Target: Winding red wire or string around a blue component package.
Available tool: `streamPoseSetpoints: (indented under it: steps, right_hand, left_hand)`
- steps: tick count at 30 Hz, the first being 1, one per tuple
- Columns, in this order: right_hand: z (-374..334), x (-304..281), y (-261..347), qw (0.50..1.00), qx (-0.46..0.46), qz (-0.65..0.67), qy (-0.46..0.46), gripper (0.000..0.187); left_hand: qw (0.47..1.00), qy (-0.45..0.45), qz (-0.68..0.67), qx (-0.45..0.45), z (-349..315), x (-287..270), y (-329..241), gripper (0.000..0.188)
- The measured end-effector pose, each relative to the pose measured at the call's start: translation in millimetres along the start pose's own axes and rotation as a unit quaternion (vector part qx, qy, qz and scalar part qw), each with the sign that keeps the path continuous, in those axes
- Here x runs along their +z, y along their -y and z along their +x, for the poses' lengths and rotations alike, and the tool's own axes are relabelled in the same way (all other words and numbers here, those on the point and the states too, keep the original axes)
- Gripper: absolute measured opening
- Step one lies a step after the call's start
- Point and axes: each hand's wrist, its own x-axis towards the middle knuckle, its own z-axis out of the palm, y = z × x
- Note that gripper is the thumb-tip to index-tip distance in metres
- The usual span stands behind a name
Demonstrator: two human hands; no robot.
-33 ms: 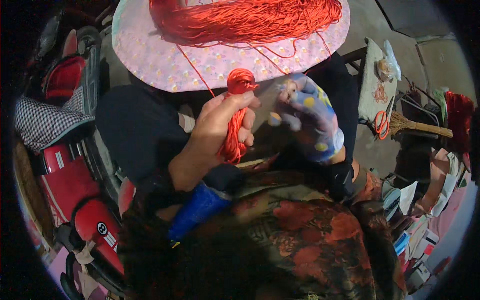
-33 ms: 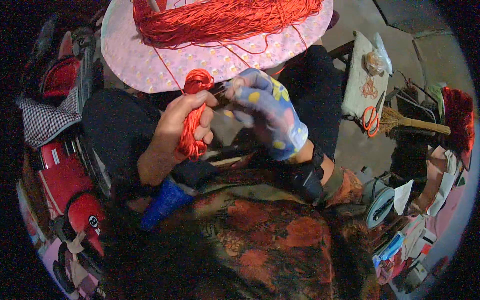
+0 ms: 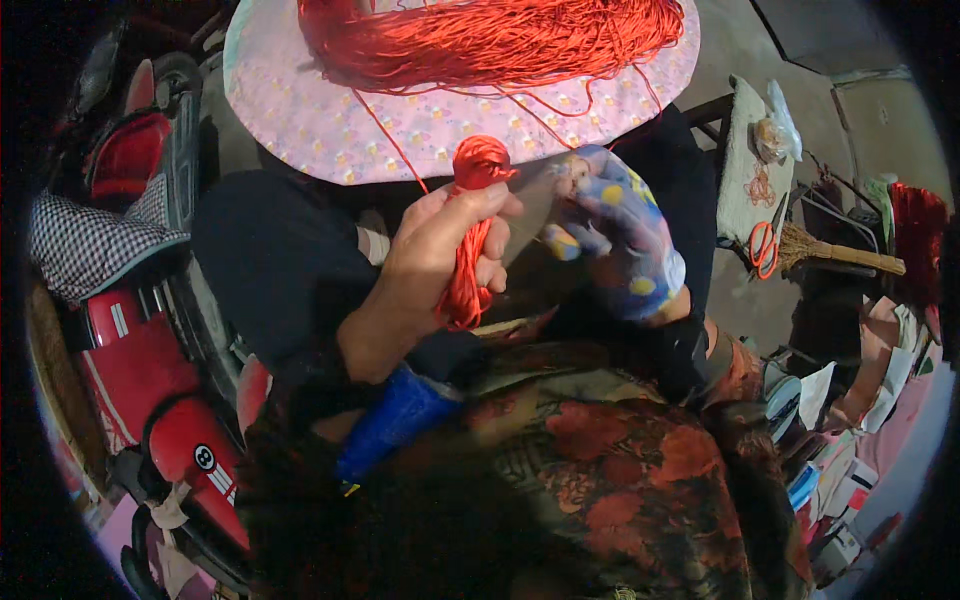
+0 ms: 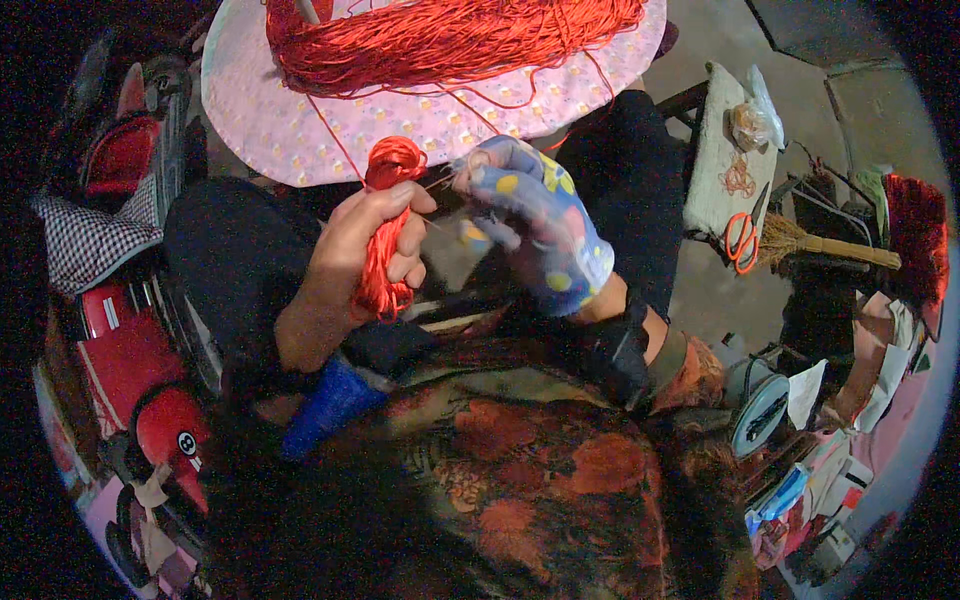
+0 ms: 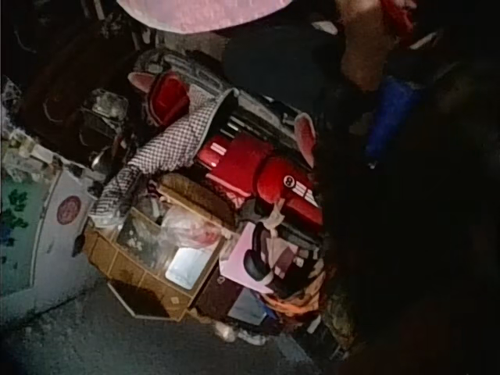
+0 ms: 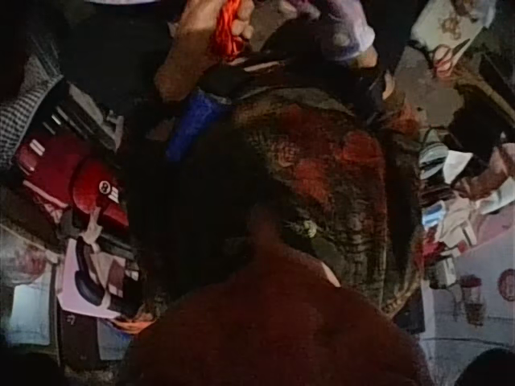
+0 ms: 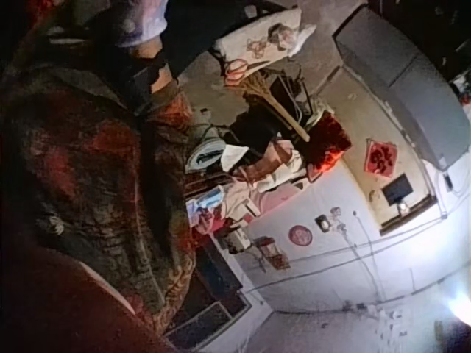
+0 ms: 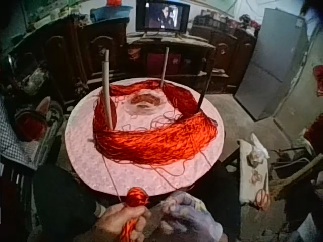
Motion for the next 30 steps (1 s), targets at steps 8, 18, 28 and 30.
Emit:
streamPoseSetpoints:
  steps: [8,18,28,30]
  right_hand:
    - [17.2,-14.3,20.1,0.786,-0.114,-0.596,0.118,0.014]
    - [-23.7,12.4,-3.2,0.645,-0.274,-0.713,0.02,0.062]
    - [0.4,28.3,17.0,0.718,-0.25,-0.638,0.121,0.04]
    - [-4.7,11.5,22.3,0.773,-0.22,-0.595,0.021,0.04]
  left_hand:
    - [0.773,0.164,0.551,0.267,-0.5,-13.7,15.6,0.028]
    - [0.993,0.059,0.105,-0.019,2.9,-8.5,4.5,0.02]
    - [0.869,0.178,0.401,0.229,13.8,-21.4,33.2,0.033]
    - [0.884,0.102,0.451,0.07,10.6,-16.7,15.6,0.041]
